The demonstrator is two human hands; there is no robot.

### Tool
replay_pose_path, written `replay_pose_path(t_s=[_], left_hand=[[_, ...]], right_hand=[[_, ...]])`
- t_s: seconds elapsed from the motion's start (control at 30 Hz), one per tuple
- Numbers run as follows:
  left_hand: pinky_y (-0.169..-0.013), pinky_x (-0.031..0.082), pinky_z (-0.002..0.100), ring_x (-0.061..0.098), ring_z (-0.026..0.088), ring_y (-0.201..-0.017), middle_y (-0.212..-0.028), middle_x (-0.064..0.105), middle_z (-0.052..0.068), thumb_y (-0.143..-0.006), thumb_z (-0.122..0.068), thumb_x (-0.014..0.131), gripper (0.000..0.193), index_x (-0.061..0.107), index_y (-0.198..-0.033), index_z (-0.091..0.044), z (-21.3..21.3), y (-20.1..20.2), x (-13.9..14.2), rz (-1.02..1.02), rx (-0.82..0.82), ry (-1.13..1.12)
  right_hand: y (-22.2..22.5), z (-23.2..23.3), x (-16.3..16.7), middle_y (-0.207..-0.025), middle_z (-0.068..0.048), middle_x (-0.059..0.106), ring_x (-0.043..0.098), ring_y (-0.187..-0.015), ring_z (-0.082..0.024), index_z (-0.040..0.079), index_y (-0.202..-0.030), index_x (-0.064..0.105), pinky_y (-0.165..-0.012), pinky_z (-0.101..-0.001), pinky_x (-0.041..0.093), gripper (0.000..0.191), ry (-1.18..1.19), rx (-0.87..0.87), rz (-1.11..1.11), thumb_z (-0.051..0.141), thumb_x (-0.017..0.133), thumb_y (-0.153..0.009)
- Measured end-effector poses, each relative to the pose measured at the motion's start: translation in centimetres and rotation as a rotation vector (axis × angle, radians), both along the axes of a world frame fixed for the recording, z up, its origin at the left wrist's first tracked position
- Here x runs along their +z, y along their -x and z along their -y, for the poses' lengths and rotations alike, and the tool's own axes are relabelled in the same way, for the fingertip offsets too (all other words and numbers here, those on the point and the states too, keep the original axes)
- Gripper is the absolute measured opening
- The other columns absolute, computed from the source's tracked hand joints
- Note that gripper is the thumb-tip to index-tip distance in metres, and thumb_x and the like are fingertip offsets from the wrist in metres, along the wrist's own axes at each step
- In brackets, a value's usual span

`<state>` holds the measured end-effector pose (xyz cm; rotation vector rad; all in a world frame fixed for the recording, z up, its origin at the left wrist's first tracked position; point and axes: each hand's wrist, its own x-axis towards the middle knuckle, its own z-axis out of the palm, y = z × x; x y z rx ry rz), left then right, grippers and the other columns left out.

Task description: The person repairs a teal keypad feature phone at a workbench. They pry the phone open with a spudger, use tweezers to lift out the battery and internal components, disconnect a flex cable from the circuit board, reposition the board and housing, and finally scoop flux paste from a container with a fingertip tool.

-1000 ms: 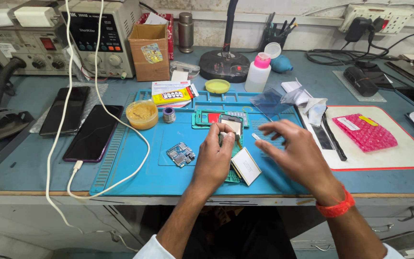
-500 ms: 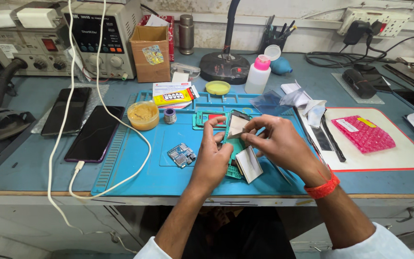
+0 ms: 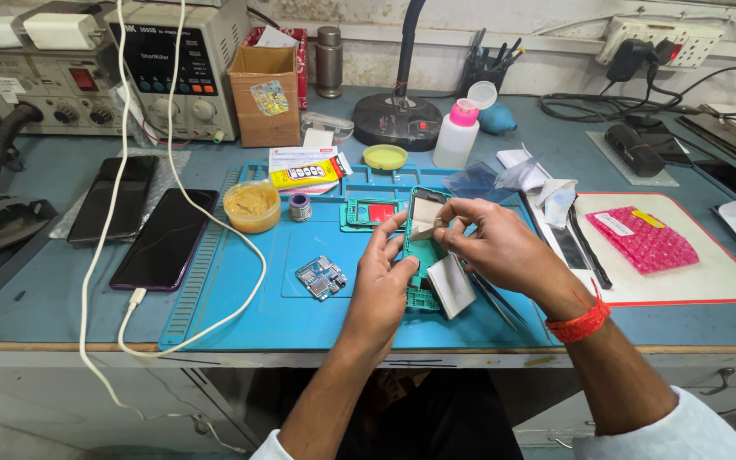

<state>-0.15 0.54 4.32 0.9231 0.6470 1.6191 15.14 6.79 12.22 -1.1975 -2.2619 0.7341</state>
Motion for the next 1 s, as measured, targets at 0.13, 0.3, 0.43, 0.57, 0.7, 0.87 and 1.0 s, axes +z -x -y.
replay_pose_path(t_s=[0.13,0.3,0.43,0.57,0.7,0.87,1.0], left_hand=[[-0.1,0.05,0.03,0.059,0.015,-0.119,-0.143,0.056,0.016,-0.095,0.005,0.046,0.057,0.041,-0.151,-0.005,-0.2,-0.1,-0.3,0.012,0.021,0.019],[-0.106,0.046,0.03,0.054,0.017,-0.128,-0.146,0.052,0.014,-0.095,0.003,0.048,0.056,0.043,-0.15,-0.005,-0.5,0.2,-0.8,0.009,0.023,-0.011],[-0.103,0.046,0.035,0.054,0.021,-0.126,-0.136,0.056,0.014,-0.095,-0.003,0.05,0.048,0.048,-0.143,-0.004,-0.7,0.6,-0.7,-0.035,-0.005,0.014],[-0.084,0.055,0.043,0.061,0.022,-0.107,-0.12,0.058,0.01,-0.097,-0.016,0.048,0.043,0.041,-0.14,-0.017,0.0,1.0,-0.1,0.148,-0.179,0.212],[-0.086,0.062,0.043,0.066,0.019,-0.101,-0.117,0.062,0.009,-0.101,-0.022,0.049,0.042,0.036,-0.14,-0.013,0.4,0.9,0.7,0.252,-0.287,0.173],[-0.079,0.063,0.04,0.072,0.019,-0.091,-0.11,0.067,0.009,-0.095,-0.012,0.057,0.046,0.045,-0.139,-0.007,0.1,1.3,0.8,0.024,-0.25,0.148],[-0.081,0.063,0.036,0.075,0.021,-0.09,-0.107,0.073,0.014,-0.095,-0.008,0.061,0.037,0.056,-0.13,0.002,-0.3,1.4,0.2,-0.072,-0.214,0.041]], right_hand=[[0.1,0.1,0.1,-0.081,-0.002,0.06,0.063,-0.063,-0.011,0.007,-0.104,0.068,-0.048,-0.0303,0.059,0.024,0.163,-0.044,-0.048,0.028,0.068,-0.092],[0.2,-0.4,0.1,-0.084,-0.002,0.058,0.061,-0.072,-0.01,0.008,-0.106,0.067,-0.049,-0.0307,0.061,0.025,0.284,0.003,-0.139,0.03,0.067,-0.094],[-0.1,-0.6,0.1,-0.09,-0.001,0.06,0.061,-0.074,-0.01,0.008,-0.106,0.065,-0.054,-0.0297,0.063,0.027,0.378,0.019,-0.176,0.032,0.065,-0.095],[0.0,-0.2,0.0,-0.09,-0.003,0.058,0.063,-0.073,-0.011,0.007,-0.107,0.064,-0.053,-0.0324,0.064,0.027,0.448,0.05,-0.233,0.031,0.065,-0.095],[0.4,0.0,0.2,-0.087,-0.003,0.063,0.065,-0.068,-0.011,0.003,-0.103,0.063,-0.052,-0.0319,0.065,0.026,0.504,0.045,-0.312,0.028,0.065,-0.094],[0.1,0.4,0.8,-0.075,-0.001,0.065,0.068,-0.06,-0.01,0.003,-0.099,0.071,-0.044,-0.0247,0.051,0.022,0.401,0.125,-0.22,0.024,0.07,-0.092],[0.2,0.9,1.2,-0.073,-0.001,0.071,0.071,-0.06,-0.009,0.002,-0.089,0.073,-0.043,-0.0245,0.049,0.023,0.345,0.105,-0.133,0.024,0.073,-0.09]])
